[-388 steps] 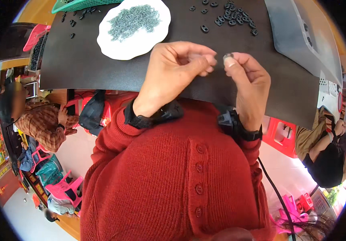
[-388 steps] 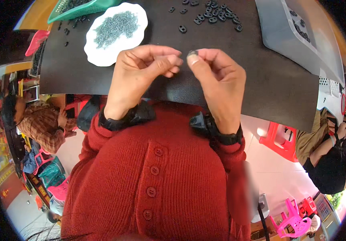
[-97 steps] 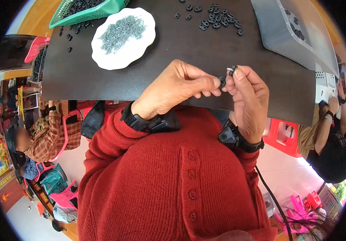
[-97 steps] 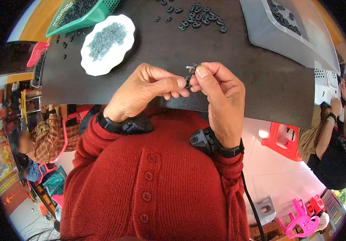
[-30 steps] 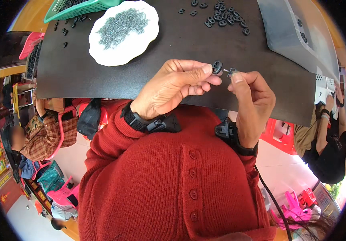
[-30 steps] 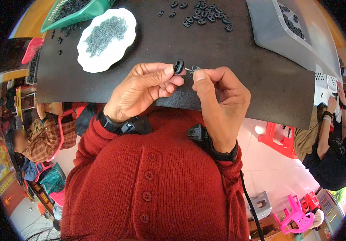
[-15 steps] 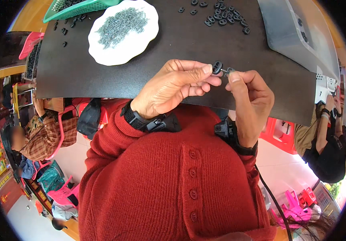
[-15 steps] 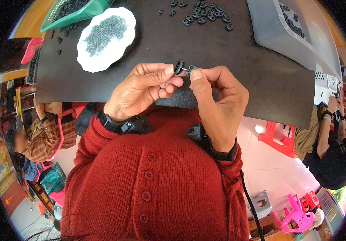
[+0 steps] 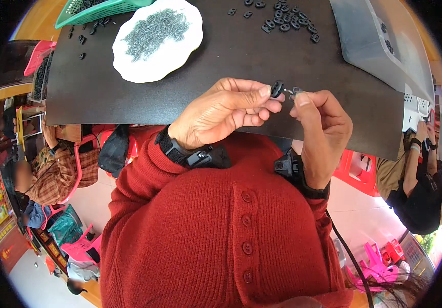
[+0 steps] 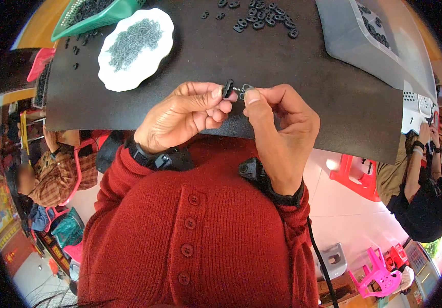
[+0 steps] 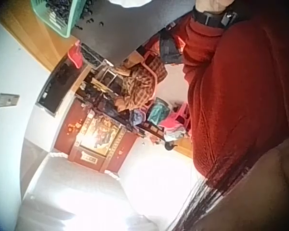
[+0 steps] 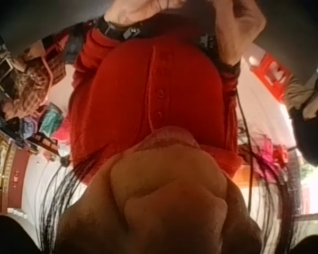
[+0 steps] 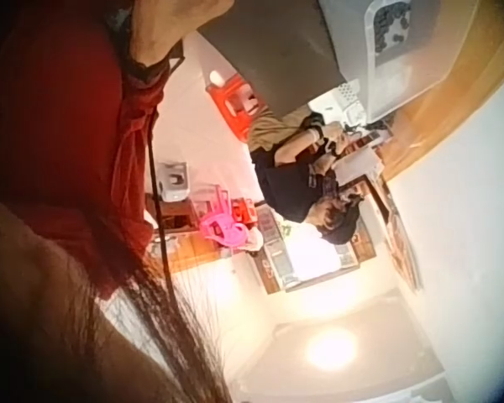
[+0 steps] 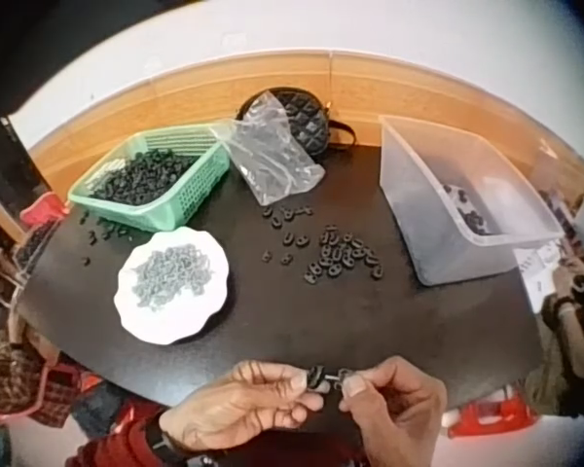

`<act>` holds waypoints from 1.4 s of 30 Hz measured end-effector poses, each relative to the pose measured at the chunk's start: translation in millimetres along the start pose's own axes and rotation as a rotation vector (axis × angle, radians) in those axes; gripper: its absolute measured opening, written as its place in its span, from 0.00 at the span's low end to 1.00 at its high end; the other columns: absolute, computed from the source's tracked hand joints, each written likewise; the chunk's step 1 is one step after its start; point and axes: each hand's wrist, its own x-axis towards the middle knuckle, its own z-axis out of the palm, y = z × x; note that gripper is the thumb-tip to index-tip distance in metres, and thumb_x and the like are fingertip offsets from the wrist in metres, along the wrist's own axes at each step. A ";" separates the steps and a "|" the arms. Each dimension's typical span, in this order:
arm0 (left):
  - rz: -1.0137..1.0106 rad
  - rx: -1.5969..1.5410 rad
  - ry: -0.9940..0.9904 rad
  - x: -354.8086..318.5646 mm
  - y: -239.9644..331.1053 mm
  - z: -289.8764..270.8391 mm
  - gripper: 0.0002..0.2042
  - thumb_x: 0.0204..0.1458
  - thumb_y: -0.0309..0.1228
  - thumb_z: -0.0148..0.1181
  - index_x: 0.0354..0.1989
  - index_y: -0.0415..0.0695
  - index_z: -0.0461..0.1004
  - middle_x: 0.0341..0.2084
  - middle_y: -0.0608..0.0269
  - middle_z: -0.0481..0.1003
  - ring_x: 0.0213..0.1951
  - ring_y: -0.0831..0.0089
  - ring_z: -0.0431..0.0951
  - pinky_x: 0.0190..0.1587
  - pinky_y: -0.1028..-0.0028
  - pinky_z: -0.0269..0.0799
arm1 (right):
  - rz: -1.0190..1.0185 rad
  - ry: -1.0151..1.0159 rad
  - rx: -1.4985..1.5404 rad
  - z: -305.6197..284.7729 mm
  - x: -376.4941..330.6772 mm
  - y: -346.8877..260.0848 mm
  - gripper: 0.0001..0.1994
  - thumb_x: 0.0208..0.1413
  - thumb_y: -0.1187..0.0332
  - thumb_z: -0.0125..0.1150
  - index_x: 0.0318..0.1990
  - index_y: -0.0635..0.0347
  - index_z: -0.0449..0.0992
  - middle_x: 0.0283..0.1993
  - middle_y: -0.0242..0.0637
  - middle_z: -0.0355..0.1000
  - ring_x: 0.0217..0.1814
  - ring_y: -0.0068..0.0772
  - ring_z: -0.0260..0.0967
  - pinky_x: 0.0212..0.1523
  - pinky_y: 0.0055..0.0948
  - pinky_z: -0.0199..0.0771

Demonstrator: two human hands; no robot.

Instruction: The recorder is manually assembling small hardware components by inserting metal pins into black plastic grommets or rings at a workstation.

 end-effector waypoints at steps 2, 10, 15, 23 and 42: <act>-0.005 -0.006 -0.004 -0.1 -0.2 -0.5 0.13 0.70 0.31 0.61 0.54 0.33 0.80 0.39 0.61 0.84 0.36 0.79 0.81 0.42 0.78 0.81 | -0.011 -0.009 -0.004 0.1 0.2 -0.4 0.08 0.66 0.70 0.66 0.36 0.66 0.81 0.32 0.31 0.77 0.36 0.16 0.69 0.41 0.19 0.65; 0.018 -0.005 0.000 -0.3 0.5 0.6 0.13 0.70 0.31 0.61 0.54 0.34 0.81 0.40 0.60 0.85 0.36 0.79 0.82 0.42 0.78 0.81 | -0.016 -0.012 -0.003 1.2 0.3 0.6 0.06 0.63 0.75 0.68 0.35 0.68 0.81 0.32 0.27 0.77 0.35 0.14 0.69 0.38 0.19 0.69; 0.077 0.058 0.053 -1.1 1.5 4.6 0.12 0.68 0.31 0.64 0.52 0.36 0.83 0.40 0.58 0.86 0.35 0.79 0.83 0.42 0.79 0.82 | -0.040 0.014 -0.036 0.6 1.1 6.4 0.06 0.63 0.75 0.69 0.35 0.68 0.81 0.31 0.25 0.76 0.34 0.13 0.68 0.37 0.19 0.68; 0.284 0.345 0.111 -1.7 -5.0 13.1 0.10 0.67 0.31 0.67 0.49 0.39 0.85 0.37 0.59 0.87 0.34 0.81 0.83 0.40 0.80 0.80 | -0.061 0.002 -0.056 -0.8 3.0 7.9 0.05 0.63 0.75 0.69 0.35 0.68 0.82 0.31 0.26 0.77 0.35 0.13 0.68 0.38 0.19 0.69; 0.321 0.548 0.086 -25.1 5.2 37.1 0.08 0.66 0.29 0.68 0.44 0.36 0.87 0.31 0.60 0.86 0.32 0.81 0.82 0.38 0.79 0.79 | 0.096 -0.500 0.255 -29.9 11.1 -2.1 0.20 0.67 0.74 0.68 0.64 0.71 0.78 0.51 0.40 0.82 0.51 0.25 0.79 0.55 0.25 0.78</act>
